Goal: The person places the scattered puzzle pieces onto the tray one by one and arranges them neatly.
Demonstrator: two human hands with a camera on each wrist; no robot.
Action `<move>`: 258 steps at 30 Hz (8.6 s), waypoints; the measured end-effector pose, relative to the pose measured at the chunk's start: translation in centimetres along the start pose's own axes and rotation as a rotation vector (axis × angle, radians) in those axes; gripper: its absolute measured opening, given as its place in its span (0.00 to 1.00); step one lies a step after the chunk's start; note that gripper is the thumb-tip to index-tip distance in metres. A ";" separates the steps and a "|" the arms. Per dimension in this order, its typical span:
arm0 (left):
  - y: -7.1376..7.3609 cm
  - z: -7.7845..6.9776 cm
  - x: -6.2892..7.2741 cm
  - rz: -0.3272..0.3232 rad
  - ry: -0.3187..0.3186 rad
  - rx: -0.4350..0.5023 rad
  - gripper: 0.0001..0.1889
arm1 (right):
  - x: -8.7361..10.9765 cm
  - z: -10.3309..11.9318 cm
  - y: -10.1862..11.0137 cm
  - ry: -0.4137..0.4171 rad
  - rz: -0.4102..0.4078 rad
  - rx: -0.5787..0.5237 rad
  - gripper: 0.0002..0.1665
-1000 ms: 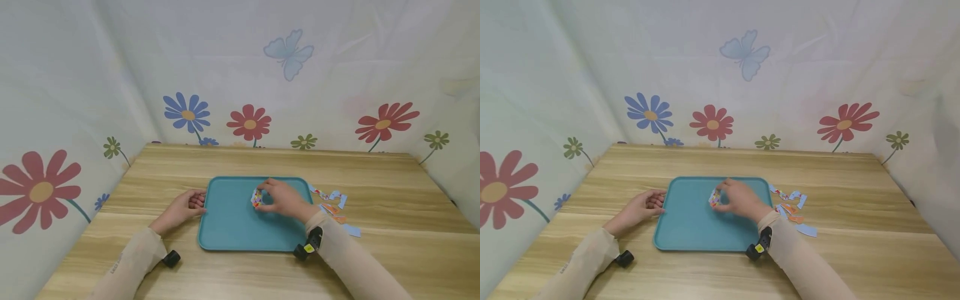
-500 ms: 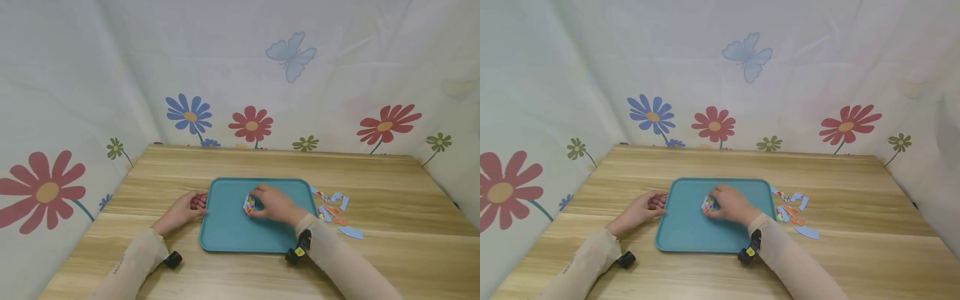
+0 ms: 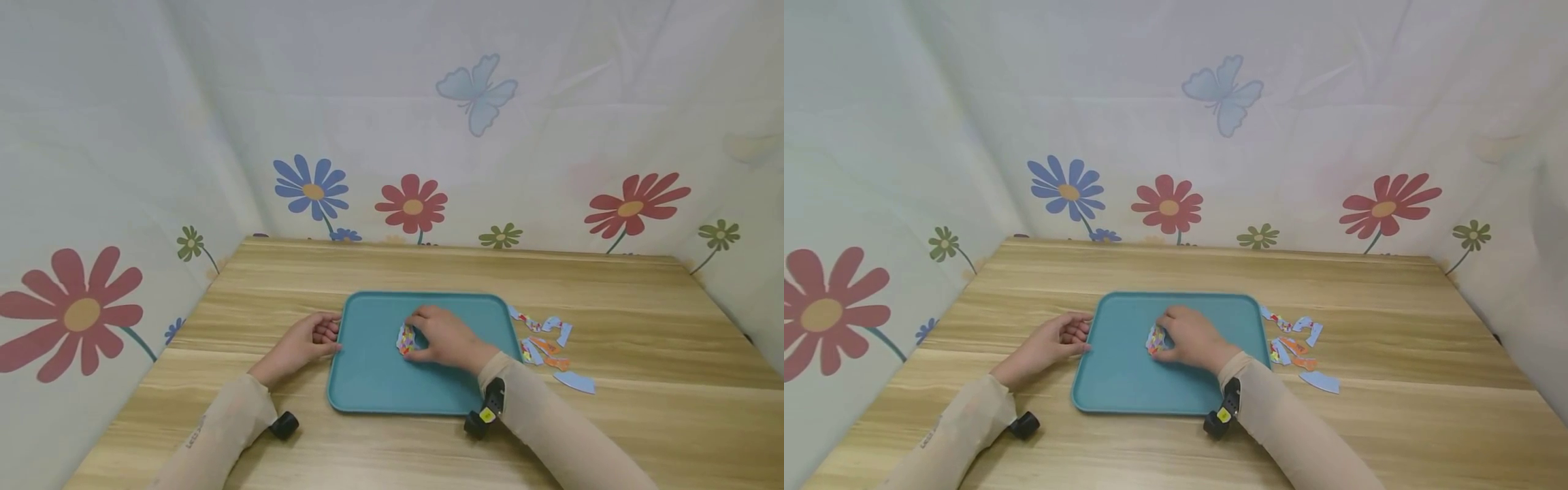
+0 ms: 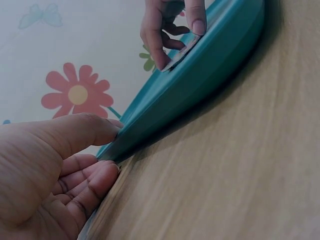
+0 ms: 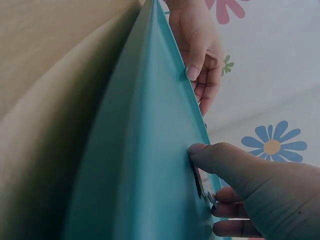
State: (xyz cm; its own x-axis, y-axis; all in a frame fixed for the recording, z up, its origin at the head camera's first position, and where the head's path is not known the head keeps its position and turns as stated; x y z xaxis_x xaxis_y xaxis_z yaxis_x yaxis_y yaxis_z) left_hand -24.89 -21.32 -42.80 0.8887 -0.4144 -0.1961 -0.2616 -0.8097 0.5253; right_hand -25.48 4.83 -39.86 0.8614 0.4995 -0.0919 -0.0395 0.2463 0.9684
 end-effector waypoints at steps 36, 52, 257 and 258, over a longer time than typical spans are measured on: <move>0.0 0.6 0.0 0.013 -0.022 0.007 0.32 | 1.7 -1.7 4.8 -0.054 -0.101 -0.056 0.38; 0.2 0.5 0.0 0.026 -0.022 0.004 0.32 | 4.4 -4.1 7.9 -0.091 -0.198 -0.083 0.37; 0.0 0.5 0.3 0.023 -0.013 0.015 0.32 | 2.9 -2.6 2.3 -0.099 0.004 0.037 0.22; 0.0 0.5 0.3 0.023 -0.013 0.015 0.32 | 2.9 -2.5 2.2 -0.094 0.003 0.039 0.22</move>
State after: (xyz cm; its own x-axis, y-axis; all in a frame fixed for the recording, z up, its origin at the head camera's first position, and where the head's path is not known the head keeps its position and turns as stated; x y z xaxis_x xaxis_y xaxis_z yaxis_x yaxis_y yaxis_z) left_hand -24.85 -21.65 -43.29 0.8774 -0.4385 -0.1948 -0.2877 -0.8057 0.5178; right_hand -24.36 8.86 -38.54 0.9053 0.4193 -0.0684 -0.0240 0.2113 0.9771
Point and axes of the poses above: each hand's wrist, its own x-axis away from the middle knuckle, its own y-axis out of the back of the hand, z = x × y, the point moved 4 cm from there along -x, towards the middle knuckle, and after that the axes turned 13 degrees about -y, right-handed, at the moved point
